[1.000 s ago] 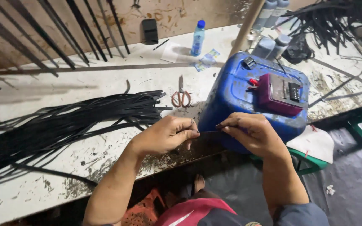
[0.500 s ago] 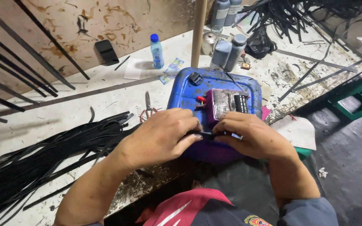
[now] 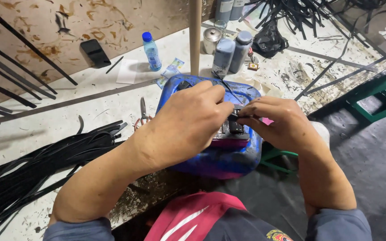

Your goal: The person is preparing leather strips by hanging them on a wire rack with clothespins and using a small manual press tool to finish the ends.

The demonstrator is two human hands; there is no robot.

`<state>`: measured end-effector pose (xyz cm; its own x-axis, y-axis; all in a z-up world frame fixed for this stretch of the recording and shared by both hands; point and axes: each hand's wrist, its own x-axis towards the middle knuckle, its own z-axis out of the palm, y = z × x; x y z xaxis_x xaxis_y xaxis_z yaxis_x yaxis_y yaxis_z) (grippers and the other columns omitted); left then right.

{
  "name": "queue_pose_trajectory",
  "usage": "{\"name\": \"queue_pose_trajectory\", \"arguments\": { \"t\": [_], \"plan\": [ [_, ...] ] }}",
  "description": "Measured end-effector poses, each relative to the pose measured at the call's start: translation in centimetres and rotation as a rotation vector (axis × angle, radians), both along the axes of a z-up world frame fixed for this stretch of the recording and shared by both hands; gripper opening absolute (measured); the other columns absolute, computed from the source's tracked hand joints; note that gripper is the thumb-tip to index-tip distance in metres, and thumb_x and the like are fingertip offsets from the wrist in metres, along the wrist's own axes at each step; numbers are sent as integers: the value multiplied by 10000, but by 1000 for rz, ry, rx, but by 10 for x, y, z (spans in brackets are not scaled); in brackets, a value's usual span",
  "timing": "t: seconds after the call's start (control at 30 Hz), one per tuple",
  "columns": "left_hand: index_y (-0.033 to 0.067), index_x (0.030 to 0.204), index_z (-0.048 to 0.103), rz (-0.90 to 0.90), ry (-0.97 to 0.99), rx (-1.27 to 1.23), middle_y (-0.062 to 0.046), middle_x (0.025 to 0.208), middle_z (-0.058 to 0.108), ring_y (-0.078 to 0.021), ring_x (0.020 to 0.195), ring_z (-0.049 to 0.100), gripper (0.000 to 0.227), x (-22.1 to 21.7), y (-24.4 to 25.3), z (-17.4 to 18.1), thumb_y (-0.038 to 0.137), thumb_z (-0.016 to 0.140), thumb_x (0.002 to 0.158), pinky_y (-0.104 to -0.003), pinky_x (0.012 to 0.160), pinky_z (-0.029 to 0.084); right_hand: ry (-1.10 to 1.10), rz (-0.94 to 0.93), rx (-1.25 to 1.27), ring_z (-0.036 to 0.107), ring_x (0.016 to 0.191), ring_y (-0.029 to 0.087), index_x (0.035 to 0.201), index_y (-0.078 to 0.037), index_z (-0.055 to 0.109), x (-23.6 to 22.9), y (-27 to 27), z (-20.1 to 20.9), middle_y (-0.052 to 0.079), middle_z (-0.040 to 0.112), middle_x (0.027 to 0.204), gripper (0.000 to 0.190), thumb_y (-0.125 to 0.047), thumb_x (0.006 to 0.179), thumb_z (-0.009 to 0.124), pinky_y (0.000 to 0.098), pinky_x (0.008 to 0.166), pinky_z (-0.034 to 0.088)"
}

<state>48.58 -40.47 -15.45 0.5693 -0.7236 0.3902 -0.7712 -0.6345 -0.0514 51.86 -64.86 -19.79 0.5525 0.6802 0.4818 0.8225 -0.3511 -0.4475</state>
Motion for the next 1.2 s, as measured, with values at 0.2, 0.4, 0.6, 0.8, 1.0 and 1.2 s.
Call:
{"name": "queue_pose_trajectory", "arguments": {
  "t": [0.2, 0.4, 0.6, 0.8, 1.0, 1.2],
  "plan": [
    [101, 860, 639, -36, 10, 12, -133, 861, 607, -337, 810, 570, 88, 11, -5, 0, 44, 660, 796, -474, 664, 488, 2, -24, 62, 732, 814, 216, 1004, -30, 721, 6, 0, -15, 89, 760, 955, 95, -54, 919, 755, 321, 755, 566],
    [78, 874, 631, -33, 58, -12, -125, 865, 595, -347, 815, 577, 44, 12, 3, 5, 47, 631, 843, -478, 646, 494, -33, -30, -65, 639, 864, 232, 1283, -50, 621, 16, -4, -10, 63, 715, 1135, 574, -346, 840, 836, 373, 855, 502],
    [86, 860, 594, 11, 44, -30, -135, 891, 590, -354, 828, 586, 38, 1, 13, 9, 88, 632, 859, -476, 647, 498, -48, 25, -310, 506, 1344, 354, 1531, 18, 347, 32, 6, -16, 185, 519, 1523, 1235, -720, 652, 805, 469, 1083, 325],
    [74, 889, 624, 17, 61, -41, -142, 923, 603, -354, 860, 593, 85, -5, 24, 7, 95, 675, 824, -468, 698, 505, -50, 55, -450, 601, 1071, 336, 1562, 45, 252, 37, 28, -31, 161, 594, 1335, 1323, -725, 663, 844, 475, 1088, 323],
    [83, 881, 619, 29, 37, -36, -129, 912, 603, -332, 851, 584, 108, -8, 34, 10, 108, 711, 830, -443, 676, 508, -76, 1, -441, 625, 1093, 343, 1535, 85, 284, 41, 34, -34, 193, 644, 1248, 1311, -739, 665, 816, 485, 1123, 295],
    [82, 883, 617, 1, 37, -52, -123, 914, 607, -327, 837, 579, 129, -5, 40, 7, 86, 723, 810, -442, 683, 505, -134, -5, -413, 609, 954, 333, 1348, 42, 452, 37, 43, -33, 212, 465, 1567, 1059, -707, 694, 817, 506, 1059, 344]
  ]
}}
